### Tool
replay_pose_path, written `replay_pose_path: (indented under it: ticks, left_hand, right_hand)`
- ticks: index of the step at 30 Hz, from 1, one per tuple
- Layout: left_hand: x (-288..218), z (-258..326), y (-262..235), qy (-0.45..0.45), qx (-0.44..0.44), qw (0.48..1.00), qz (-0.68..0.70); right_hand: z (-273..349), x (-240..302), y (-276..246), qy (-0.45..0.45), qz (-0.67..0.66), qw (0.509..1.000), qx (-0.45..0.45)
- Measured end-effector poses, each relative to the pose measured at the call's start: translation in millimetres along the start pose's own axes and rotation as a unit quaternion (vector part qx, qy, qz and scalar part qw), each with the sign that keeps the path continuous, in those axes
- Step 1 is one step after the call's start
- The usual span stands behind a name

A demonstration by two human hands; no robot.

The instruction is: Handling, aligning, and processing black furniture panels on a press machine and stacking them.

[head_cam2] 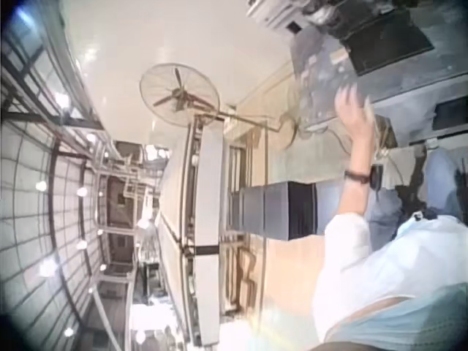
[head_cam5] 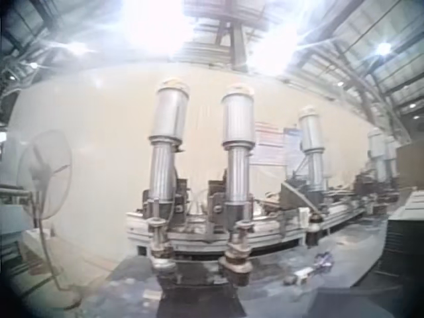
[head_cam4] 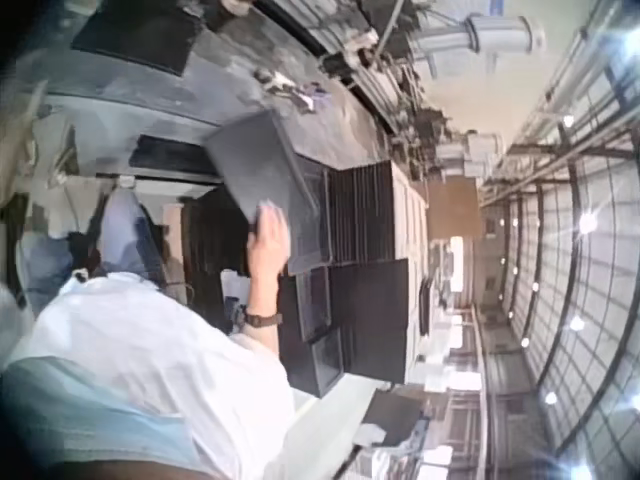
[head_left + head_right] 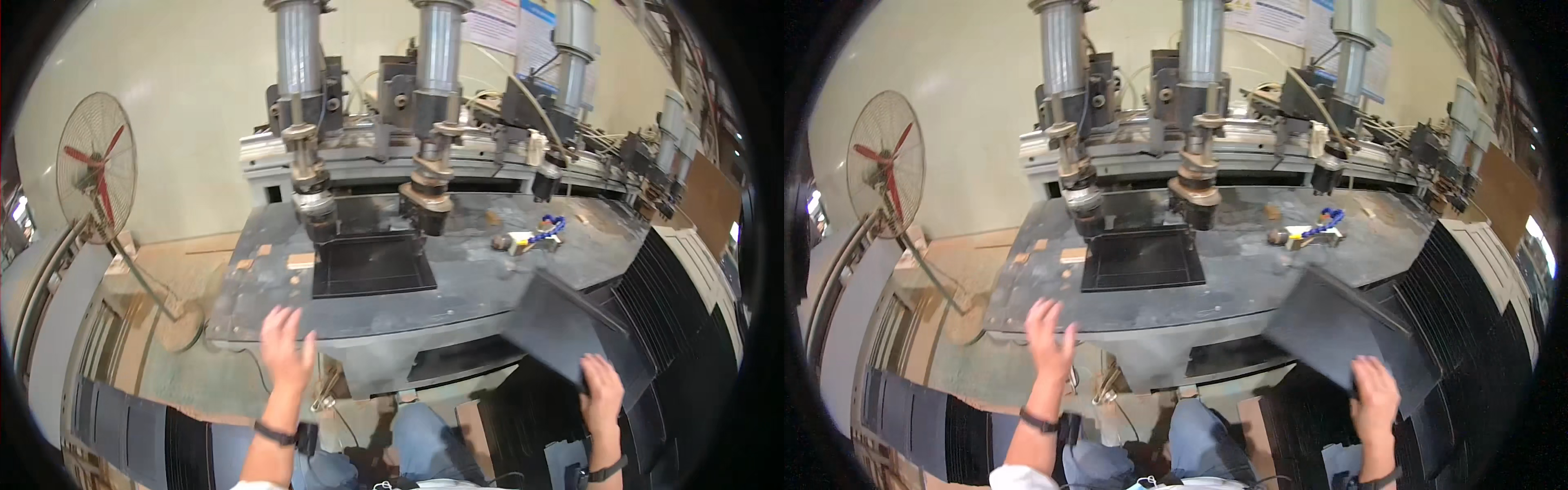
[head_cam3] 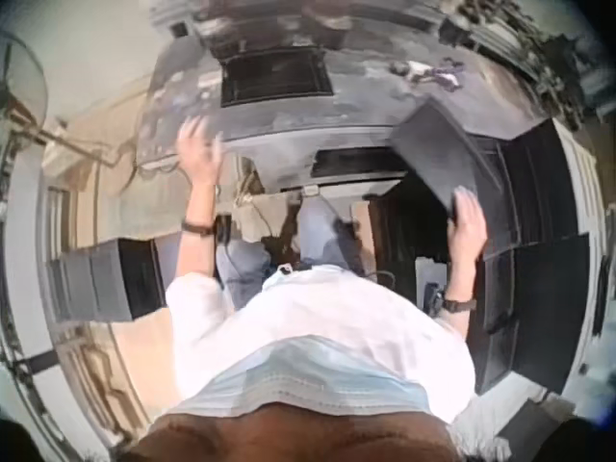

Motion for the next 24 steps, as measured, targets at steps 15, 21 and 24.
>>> replay_pose_path:
  ticks: [15,21,24]
  left_hand:
    - [-50.5,75.1,39.8,0.136,0.191,0.965,-0.113]
    - [-15.9,181.3,-120.2,0.111,0.152,0.963,-0.193]
    - [15.1,237.6,-177.8,-0.053,0.174,0.952,-0.248]
  right_hand:
    - [-192.4,173.7,135.9,-0.238,-0.208,0.941,-0.123]
    - [-221.0,201.5,255.4,-0.268,-0.228,0.936,0.03]
    - [-249.4,213.4,271.6,-0.242,-0.238,0.939,0.057]
Point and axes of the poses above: each hand's wrist, its own z-axis away from the middle knuckle, its own y-axis out of the palm, x = y × z, the point moved 10 cm from there along -z, towards the middle knuckle, and after that the axes turned 6 degrees about -y, right-handed, at the moved point
